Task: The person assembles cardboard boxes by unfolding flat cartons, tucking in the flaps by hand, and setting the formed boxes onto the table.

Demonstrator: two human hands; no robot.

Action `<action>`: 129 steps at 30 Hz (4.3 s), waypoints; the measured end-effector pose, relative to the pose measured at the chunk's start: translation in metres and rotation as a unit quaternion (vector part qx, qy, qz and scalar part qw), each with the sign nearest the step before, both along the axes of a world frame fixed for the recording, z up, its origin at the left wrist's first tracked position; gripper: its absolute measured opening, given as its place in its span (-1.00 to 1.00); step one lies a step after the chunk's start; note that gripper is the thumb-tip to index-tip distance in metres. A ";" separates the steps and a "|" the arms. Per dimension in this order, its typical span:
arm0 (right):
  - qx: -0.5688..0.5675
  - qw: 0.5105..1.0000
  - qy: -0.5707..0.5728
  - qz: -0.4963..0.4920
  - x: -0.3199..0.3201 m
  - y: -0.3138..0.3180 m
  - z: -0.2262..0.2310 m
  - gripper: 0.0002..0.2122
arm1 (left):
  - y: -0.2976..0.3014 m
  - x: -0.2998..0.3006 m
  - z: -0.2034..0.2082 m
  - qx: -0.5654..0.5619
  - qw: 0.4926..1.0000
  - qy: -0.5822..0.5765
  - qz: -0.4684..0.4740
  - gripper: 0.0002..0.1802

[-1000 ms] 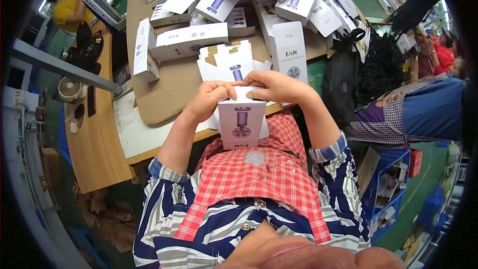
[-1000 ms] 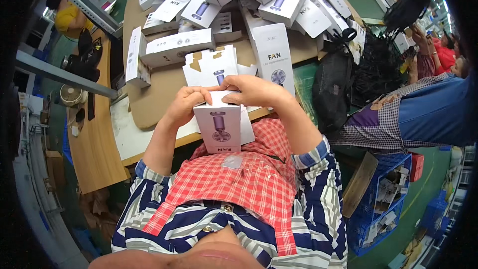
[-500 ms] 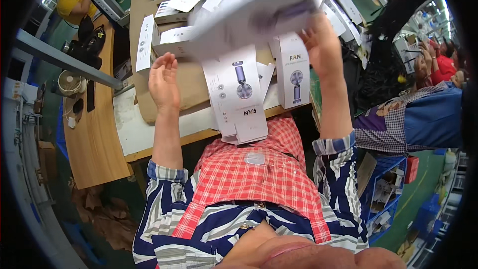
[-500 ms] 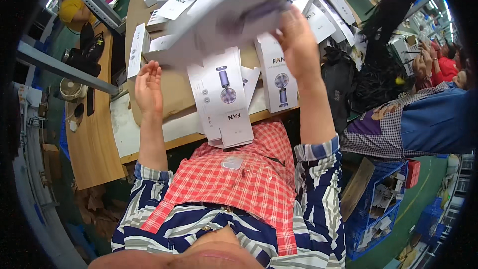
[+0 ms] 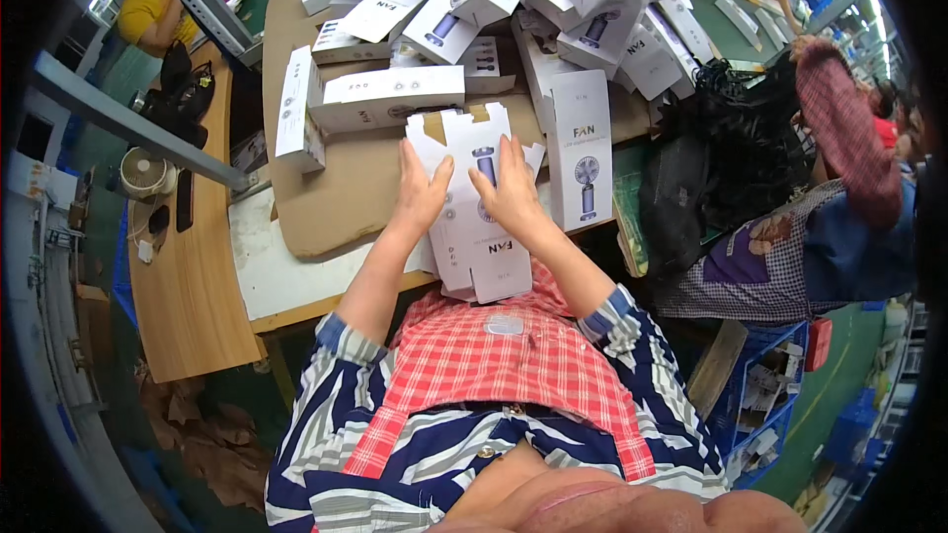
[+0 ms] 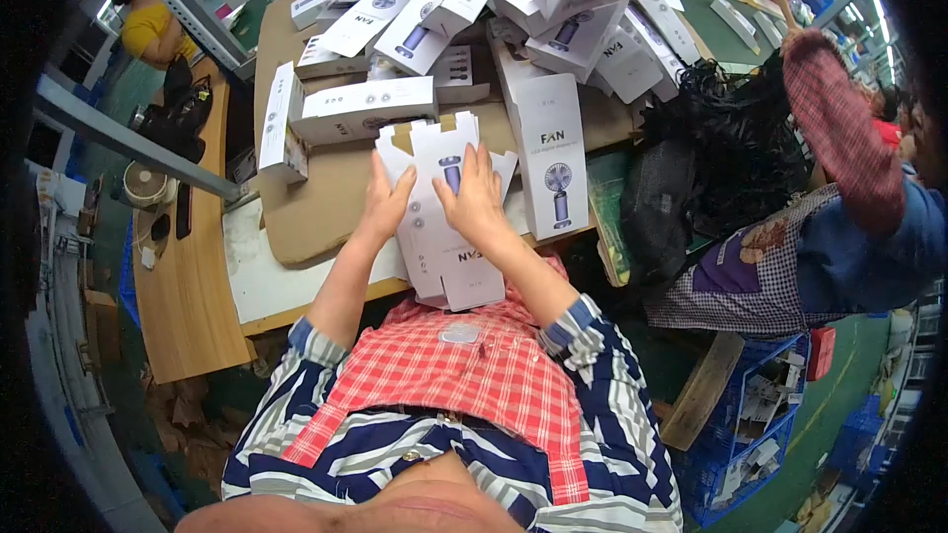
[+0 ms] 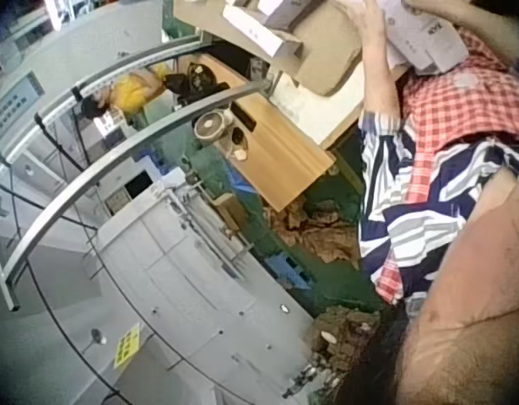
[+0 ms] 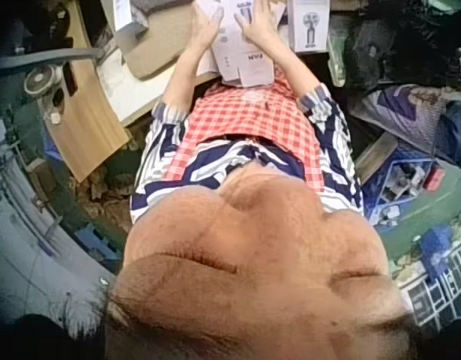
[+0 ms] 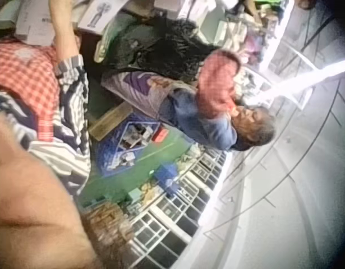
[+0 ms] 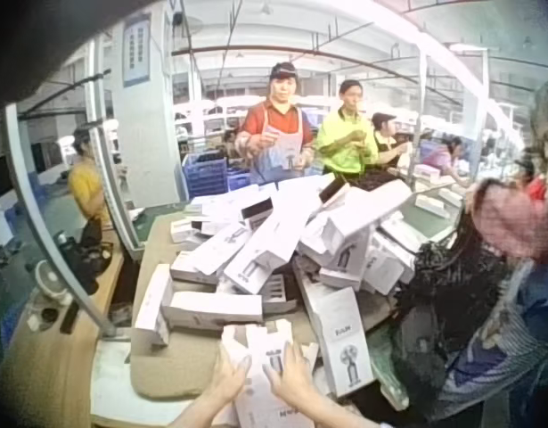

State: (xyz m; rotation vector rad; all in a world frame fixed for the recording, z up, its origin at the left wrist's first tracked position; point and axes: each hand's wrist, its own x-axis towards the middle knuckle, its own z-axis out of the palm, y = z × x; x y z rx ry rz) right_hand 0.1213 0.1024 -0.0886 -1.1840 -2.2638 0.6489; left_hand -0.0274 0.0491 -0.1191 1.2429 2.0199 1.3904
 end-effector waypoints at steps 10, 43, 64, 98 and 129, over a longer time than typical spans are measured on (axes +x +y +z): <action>-0.171 0.916 0.355 0.072 0.036 -0.042 0.081 -0.76 | -0.048 -0.004 0.102 0.004 0.903 -0.388 -0.182 -0.67; -0.406 0.845 0.272 0.216 0.072 -0.007 0.071 -0.72 | -0.026 0.032 0.076 -0.030 0.801 -0.546 -0.243 -0.64; -0.129 0.950 0.084 0.273 0.090 0.018 0.103 -0.47 | -0.020 -0.007 0.083 0.089 0.877 -0.423 -0.210 -0.69; 0.110 0.926 0.319 0.167 0.032 -0.050 0.099 -0.77 | -0.052 -0.007 0.120 0.078 0.864 -0.424 -0.260 -0.50; -0.418 0.838 0.337 0.096 0.049 -0.016 0.065 -0.63 | -0.039 0.024 0.089 -0.012 0.790 -0.580 -0.197 -0.50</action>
